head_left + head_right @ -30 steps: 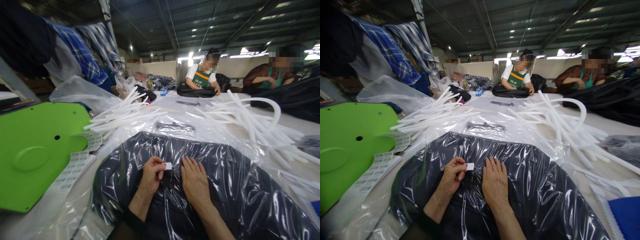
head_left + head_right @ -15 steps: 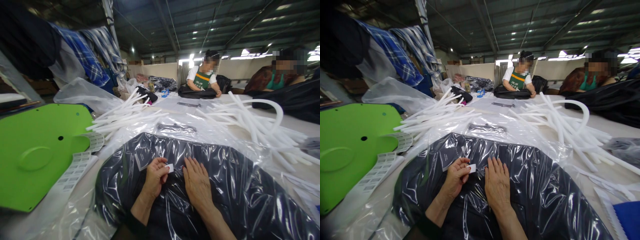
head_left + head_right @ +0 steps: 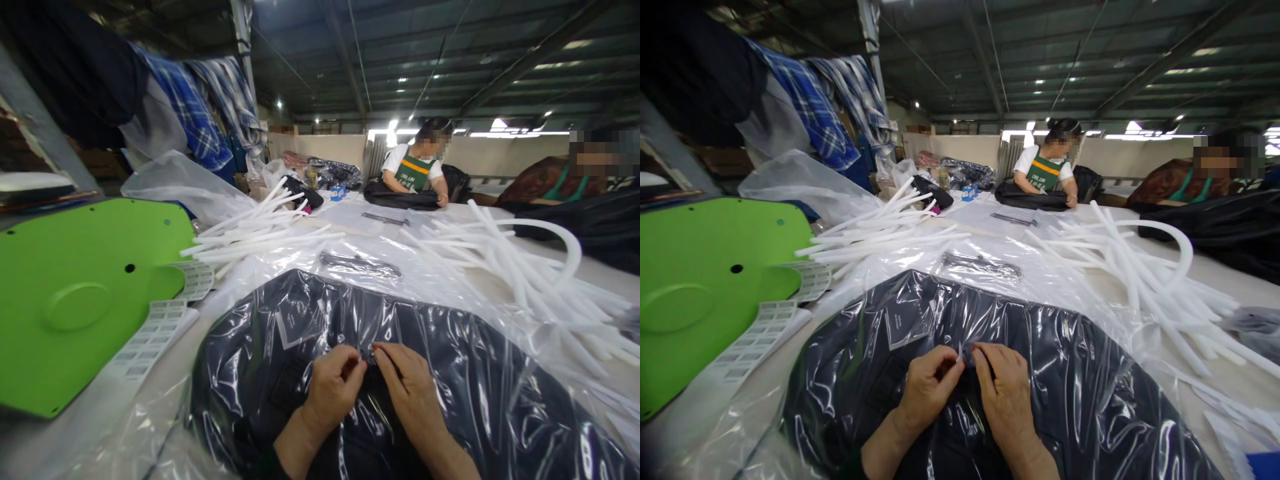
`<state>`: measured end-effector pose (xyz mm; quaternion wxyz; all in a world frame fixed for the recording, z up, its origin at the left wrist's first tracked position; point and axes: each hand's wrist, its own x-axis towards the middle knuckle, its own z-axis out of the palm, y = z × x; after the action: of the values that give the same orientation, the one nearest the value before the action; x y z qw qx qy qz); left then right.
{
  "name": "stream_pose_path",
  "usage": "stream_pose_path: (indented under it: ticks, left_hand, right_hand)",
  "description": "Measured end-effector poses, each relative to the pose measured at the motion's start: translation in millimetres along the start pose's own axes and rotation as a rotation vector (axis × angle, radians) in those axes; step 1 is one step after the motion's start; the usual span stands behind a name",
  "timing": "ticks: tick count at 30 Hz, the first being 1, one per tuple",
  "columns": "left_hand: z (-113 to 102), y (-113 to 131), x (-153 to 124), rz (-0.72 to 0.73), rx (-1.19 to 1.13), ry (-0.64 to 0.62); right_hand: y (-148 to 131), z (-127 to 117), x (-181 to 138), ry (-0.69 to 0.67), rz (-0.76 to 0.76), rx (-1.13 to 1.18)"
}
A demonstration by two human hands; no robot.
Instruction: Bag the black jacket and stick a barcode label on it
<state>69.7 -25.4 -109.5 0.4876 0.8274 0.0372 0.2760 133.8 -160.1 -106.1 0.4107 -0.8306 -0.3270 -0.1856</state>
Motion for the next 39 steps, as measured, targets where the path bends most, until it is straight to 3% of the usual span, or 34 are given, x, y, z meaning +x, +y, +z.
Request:
stream_pose_path:
  ticks: [7, 12, 16, 19, 24, 26, 33, 39]
  left_hand:
    - [10.2, -4.6, -5.7, 0.335, 0.273, -0.035]
    - [14.5, -6.0, -8.8, 0.469, 0.453, 0.005]
    - [12.0, -1.3, -8.5, 0.510, 0.494, -0.011]
    - [8.6, 1.3, -7.5, 0.444, 0.346, -0.040]
    - [7.0, -6.1, -0.4, 0.009, 0.028, 0.115]
    - [7.5, -9.9, 3.4, -0.088, -0.016, 0.116]
    - [8.4, -13.2, 7.2, -0.103, -0.032, 0.031]
    - [9.2, -13.0, 5.6, -0.121, 0.000, 0.017]
  right_hand:
    - [-14.1, -7.4, 21.6, -0.170, 0.158, 0.055]
    - [-18.6, -5.2, 40.1, -0.332, 0.129, -0.167]
    - [-14.2, -2.6, 48.6, -0.395, 0.052, -0.214]
    - [-8.6, -1.9, 48.2, -0.418, -0.001, -0.193]
    - [-3.2, 0.4, 40.3, -0.413, -0.078, -0.098]
    - [-2.5, 2.0, 36.8, -0.399, -0.103, -0.059]
    - [1.5, 5.0, 28.0, -0.364, -0.124, 0.043]
    - [3.8, 6.9, 22.5, -0.337, -0.032, 0.131]
